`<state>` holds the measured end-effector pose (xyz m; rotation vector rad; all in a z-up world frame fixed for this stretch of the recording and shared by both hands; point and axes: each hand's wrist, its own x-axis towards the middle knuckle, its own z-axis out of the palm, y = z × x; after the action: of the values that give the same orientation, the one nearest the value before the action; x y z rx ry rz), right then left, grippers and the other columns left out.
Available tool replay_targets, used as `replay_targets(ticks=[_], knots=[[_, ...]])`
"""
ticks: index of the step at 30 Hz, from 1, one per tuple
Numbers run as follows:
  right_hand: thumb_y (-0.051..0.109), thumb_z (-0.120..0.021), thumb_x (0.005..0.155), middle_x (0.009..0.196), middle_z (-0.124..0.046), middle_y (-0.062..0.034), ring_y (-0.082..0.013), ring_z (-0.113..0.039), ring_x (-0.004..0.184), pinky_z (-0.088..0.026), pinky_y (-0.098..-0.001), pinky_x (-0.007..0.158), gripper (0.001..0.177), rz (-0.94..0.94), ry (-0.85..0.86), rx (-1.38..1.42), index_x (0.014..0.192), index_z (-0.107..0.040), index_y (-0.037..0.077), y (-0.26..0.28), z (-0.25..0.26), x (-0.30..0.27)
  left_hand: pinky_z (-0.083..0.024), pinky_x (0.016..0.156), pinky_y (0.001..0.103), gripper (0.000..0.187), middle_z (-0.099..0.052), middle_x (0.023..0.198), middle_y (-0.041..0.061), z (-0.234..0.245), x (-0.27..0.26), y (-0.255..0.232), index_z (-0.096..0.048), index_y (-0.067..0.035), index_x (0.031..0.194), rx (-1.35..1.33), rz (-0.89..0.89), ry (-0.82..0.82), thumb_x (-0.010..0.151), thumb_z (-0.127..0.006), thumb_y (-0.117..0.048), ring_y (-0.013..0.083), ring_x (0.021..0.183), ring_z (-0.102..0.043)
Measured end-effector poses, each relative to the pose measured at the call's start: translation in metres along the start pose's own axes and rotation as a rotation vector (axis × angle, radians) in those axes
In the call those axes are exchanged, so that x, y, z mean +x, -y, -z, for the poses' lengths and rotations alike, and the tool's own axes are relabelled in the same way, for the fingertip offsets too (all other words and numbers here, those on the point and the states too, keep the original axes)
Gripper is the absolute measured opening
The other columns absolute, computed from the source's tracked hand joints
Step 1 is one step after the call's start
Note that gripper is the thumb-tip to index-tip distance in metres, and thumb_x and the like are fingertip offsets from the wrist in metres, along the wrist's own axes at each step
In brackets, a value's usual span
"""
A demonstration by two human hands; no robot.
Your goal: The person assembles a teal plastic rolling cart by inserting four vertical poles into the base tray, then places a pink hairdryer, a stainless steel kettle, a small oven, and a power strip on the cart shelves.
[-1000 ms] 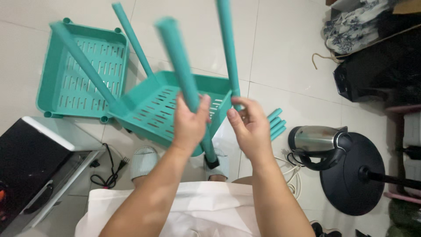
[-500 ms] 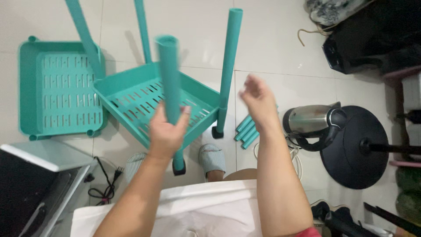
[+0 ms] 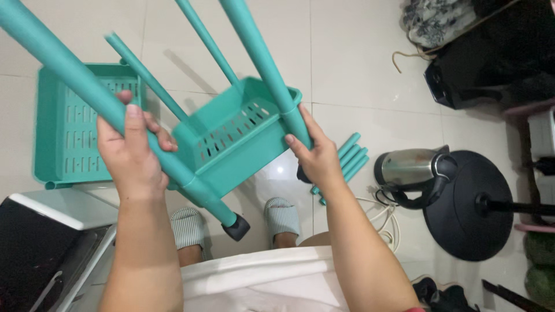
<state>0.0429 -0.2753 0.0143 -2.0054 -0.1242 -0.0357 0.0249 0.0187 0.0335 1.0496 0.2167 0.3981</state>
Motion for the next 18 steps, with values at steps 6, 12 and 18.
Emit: replay_targets(ticks=[6, 12, 18], knots=[[0.024, -0.07, 0.097, 0.139, -0.068, -0.0157, -0.0249, -0.066, 0.117, -0.052, -0.0327, 0.097, 0.06, -0.102, 0.005, -0.041, 0.152, -0.049, 0.01, 0.018, -0.017, -0.014, -0.054, 0.062, 0.03, 0.036, -0.063, 0.111, 0.007, 0.014, 0.009, 0.003, -0.044, 0.0, 0.148, 0.384, -0.105, -0.184, 0.118, -0.058, -0.013, 0.0127, 0.071, -0.061], [0.025, -0.065, 0.102, 0.137, -0.067, -0.0199, -0.0283, -0.068, 0.125, -0.053, -0.0352, 0.1, 0.058, 0.005, 0.018, -0.113, 0.154, -0.044, 0.01, 0.034, -0.031, -0.033, -0.055, 0.102, 0.036, 0.062, -0.058, 0.141, 0.017, 0.034, 0.016, 0.015, -0.025, 0.002, 0.162, 0.716, -0.373, -0.179, 0.111, -0.061, -0.002, 0.0218, 0.12, -0.065], [0.026, -0.066, 0.1, 0.116, -0.073, -0.0218, -0.0334, -0.073, 0.102, -0.055, -0.0377, 0.083, 0.059, -0.066, 0.033, -0.228, 0.154, -0.045, 0.016, 0.043, -0.047, -0.044, -0.039, 0.116, 0.047, 0.065, -0.049, 0.149, 0.021, 0.023, 0.004, 0.016, -0.032, -0.002, 0.152, 1.409, -0.758, -0.292, 0.104, -0.075, -0.009, 0.0353, 0.137, -0.047]])
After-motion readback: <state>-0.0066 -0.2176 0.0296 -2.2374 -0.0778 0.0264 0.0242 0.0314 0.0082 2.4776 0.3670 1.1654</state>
